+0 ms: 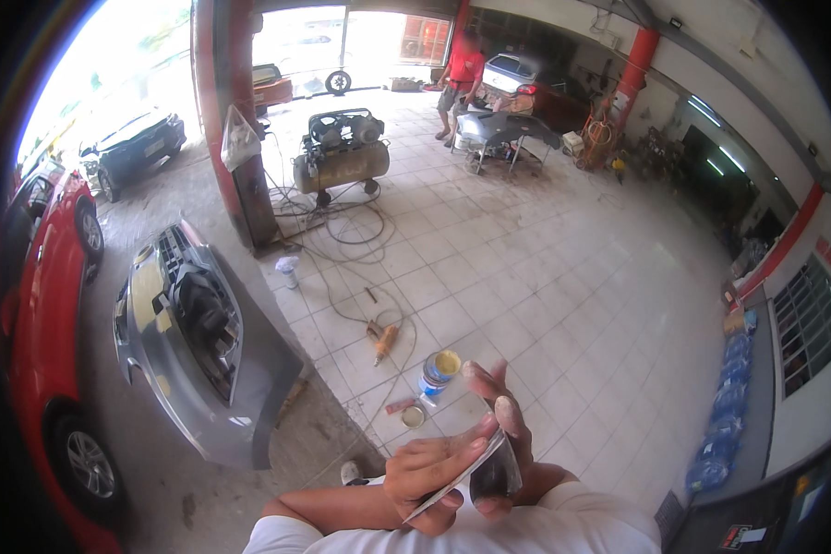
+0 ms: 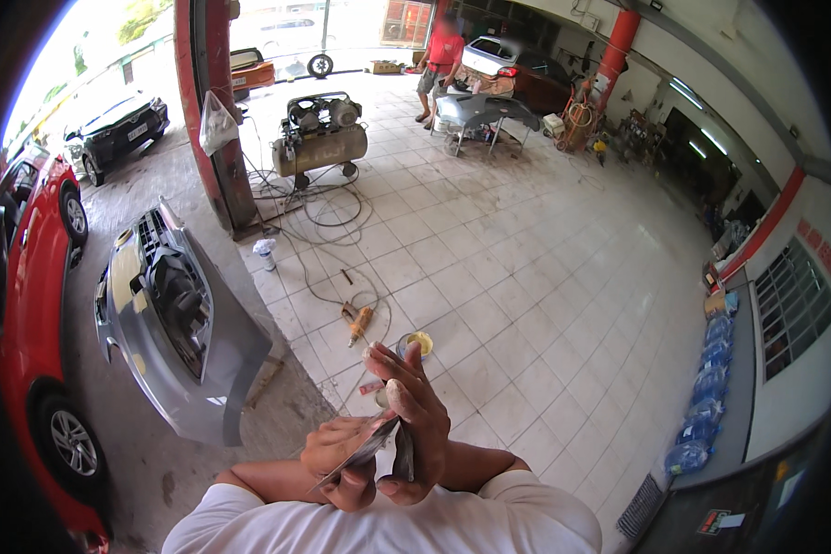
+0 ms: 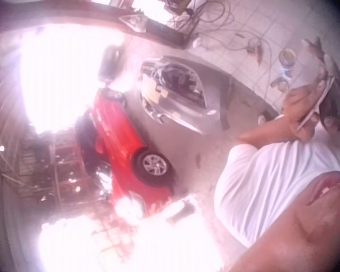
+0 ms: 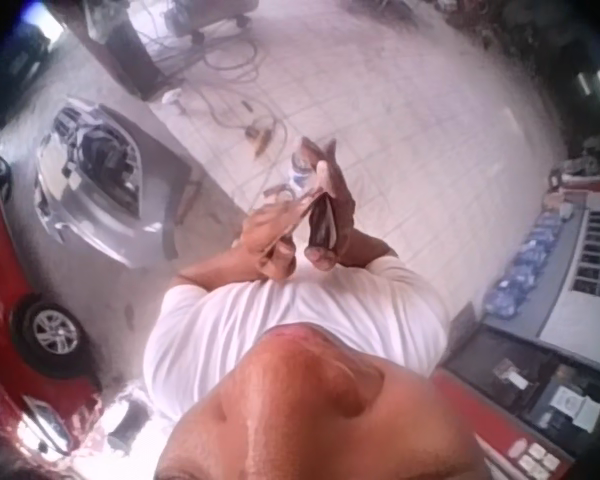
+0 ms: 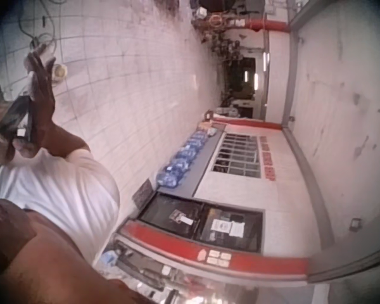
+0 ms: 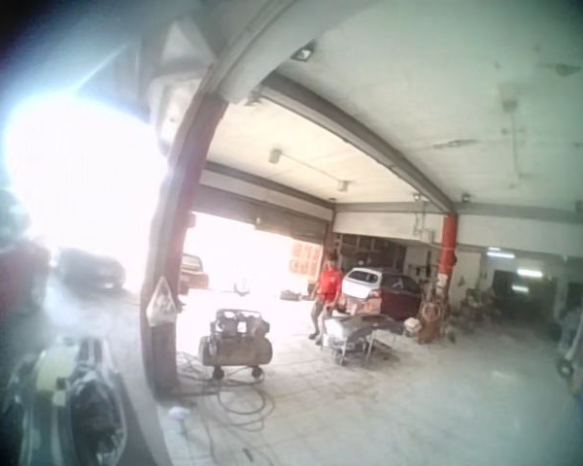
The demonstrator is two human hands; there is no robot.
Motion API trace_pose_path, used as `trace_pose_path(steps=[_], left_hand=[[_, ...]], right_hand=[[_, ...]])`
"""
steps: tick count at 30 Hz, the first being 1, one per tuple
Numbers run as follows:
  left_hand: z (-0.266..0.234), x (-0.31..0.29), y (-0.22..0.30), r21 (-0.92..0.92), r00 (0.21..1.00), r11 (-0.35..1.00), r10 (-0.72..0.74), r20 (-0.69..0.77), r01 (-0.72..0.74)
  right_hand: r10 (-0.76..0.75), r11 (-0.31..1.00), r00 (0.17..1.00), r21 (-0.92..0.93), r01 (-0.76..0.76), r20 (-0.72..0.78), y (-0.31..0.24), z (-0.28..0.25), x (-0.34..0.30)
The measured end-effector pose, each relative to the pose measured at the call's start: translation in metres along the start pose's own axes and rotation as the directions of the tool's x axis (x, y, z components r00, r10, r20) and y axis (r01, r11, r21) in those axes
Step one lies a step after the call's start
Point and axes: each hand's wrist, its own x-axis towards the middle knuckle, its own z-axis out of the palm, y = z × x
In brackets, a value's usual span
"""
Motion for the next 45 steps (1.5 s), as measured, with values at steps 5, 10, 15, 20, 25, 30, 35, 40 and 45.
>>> trace_pose_path(steps=[5,10,15,20,25,30,35,40,45], left_hand=[[-0.001,-0.002,0.0,0.049,1.0,0.999,0.016,-0.003,-0.016],[-0.012,-0.003,-0.005,0.179,0.997,0.984,0.003,-0.076,0.011],[-0.026,0.009,-0.029,0.417,0.993,0.902,-0.082,-0.084,0.11],[-0.034,0.012,-0.049,0.494,0.994,0.868,-0.002,0.108,-0.052],[-0.044,0.02,-0.05,0.459,0.995,0.883,0.065,0.076,-0.093],[-0.057,0.036,-0.039,0.309,0.996,0.947,0.078,0.051,-0.09],[-0.053,0.024,-0.038,0.227,0.973,0.97,-0.029,-0.229,0.082],[-0.062,0.008,-0.038,0.075,0.882,0.919,-0.346,-0.32,0.388],[-0.062,0.014,-0.053,0.088,0.831,0.881,-0.4,-0.386,0.465]], right_hand=[[0.04,0.999,0.998,-0.031,-0.041,-0.044,-0.006,0.005,0.002],[0.009,0.998,0.996,-0.059,-0.015,-0.092,0.007,0.02,0.004],[0.237,0.947,0.971,0.212,-0.241,0.044,0.046,0.021,0.015],[0.384,0.895,0.915,0.291,-0.337,-0.121,0.068,0.019,0.027],[0.266,0.932,0.962,0.271,-0.242,-0.056,0.064,0.032,0.029],[0.175,0.98,0.98,0.113,-0.164,-0.093,0.053,0.045,0.024],[-0.066,0.972,0.996,-0.229,0.052,-0.052,0.049,0.05,0.027],[0.075,0.99,0.996,-0.121,-0.069,0.044,0.054,0.037,0.026],[0.201,0.959,0.976,-0.221,-0.179,0.079,0.069,0.028,0.006]])
